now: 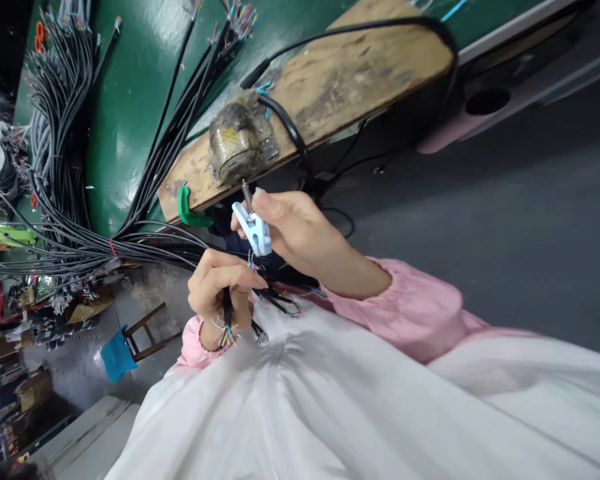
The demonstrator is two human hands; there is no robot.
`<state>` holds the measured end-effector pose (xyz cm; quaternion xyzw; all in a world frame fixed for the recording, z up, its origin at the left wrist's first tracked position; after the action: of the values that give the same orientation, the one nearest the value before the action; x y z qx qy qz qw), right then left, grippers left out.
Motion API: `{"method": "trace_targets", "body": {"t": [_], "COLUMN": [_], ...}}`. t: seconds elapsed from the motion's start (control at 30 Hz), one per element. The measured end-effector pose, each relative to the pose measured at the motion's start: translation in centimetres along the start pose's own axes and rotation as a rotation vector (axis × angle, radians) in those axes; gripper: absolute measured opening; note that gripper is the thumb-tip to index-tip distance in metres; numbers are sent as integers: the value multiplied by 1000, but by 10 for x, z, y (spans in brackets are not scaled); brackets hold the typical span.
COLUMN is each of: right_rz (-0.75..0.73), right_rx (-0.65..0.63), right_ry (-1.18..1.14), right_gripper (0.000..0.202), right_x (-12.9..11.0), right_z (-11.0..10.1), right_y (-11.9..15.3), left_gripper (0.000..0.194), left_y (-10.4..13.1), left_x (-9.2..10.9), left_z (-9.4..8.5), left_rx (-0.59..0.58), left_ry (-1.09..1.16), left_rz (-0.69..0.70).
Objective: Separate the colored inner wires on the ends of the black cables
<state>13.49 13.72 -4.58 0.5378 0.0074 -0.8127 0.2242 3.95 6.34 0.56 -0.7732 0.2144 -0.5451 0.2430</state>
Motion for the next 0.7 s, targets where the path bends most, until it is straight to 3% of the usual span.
{"method": "trace_targets", "body": {"t": [0.03,0.2,0.7], "right_rz": [18,26,-8], "right_rx": [-17,-56,-84], "right_ry": [-35,-118,-102], "right_gripper": [67,67,67], "right_x": [0,2,0], "right_z": [3,6,8], "right_y": [-1,0,-3], "left_gripper": [28,25,22], "left_y": [-5,-16,-5], "left_x": [4,8,3], "left_z": [0,8,10], "left_rx": [52,33,-3], "left_ry": [21,80,26], "left_rz": [37,5,-7]}}
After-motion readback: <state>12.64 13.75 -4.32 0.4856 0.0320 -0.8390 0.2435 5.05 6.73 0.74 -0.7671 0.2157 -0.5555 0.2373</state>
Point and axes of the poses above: each hand's wrist, its own y-axis away from the middle knuckle, its own z-axis out of the palm, x = y × z, the point moved 6 cm from there along -y, towards the middle knuckle, and after that the axes turned 12 degrees about y, right-handed, at the moved point
